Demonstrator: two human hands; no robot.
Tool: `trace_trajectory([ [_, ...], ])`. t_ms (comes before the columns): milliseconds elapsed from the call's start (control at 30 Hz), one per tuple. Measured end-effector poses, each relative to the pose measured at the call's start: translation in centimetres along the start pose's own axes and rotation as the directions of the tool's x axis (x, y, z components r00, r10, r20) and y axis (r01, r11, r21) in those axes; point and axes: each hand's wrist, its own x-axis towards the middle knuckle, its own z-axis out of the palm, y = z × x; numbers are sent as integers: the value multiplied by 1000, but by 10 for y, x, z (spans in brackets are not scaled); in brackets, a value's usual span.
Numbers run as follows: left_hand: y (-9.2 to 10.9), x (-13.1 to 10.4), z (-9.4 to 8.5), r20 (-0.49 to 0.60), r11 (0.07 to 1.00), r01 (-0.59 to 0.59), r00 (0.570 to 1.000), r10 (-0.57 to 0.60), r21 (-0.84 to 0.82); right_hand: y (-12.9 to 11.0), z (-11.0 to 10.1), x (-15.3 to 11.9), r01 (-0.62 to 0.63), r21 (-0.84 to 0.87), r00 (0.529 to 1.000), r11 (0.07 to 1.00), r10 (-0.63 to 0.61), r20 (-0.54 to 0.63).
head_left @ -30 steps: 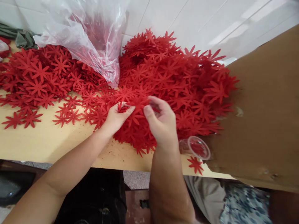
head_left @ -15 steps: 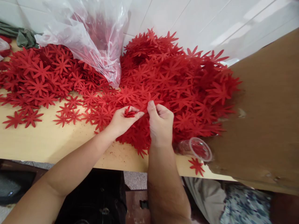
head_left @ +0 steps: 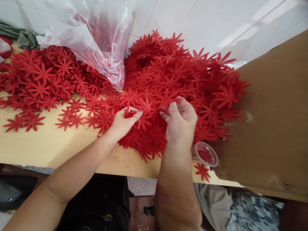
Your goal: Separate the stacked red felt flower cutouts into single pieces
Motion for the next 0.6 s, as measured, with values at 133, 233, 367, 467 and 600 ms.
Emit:
trace_trajectory([
  [133, -1, 2, -2, -4, 1000, 1, 1000, -1, -31, -16, -6, -19, 173, -215, 974, 961, -134, 184],
  [233, 1, 3, -3, 2, 997, -3, 1000, 3, -72, -21, -6, -34, 268, -353, 927, 897, -140, 347],
  [367, 1, 2, -3, -26, 994, -22, 999, 20, -105, -15, -3, -40, 243, -314, 870, 918, -63, 490],
  [467, 1, 2, -1, -31, 992, 18, 999, -22, -126, -13, 0, -39, 91, -205, 893, 975, 12, 451],
  [600, 5, 0, -2, -15, 982, 95, 995, -98, -166, -12, 1, -32, 31, -185, 948, 982, 30, 317],
])
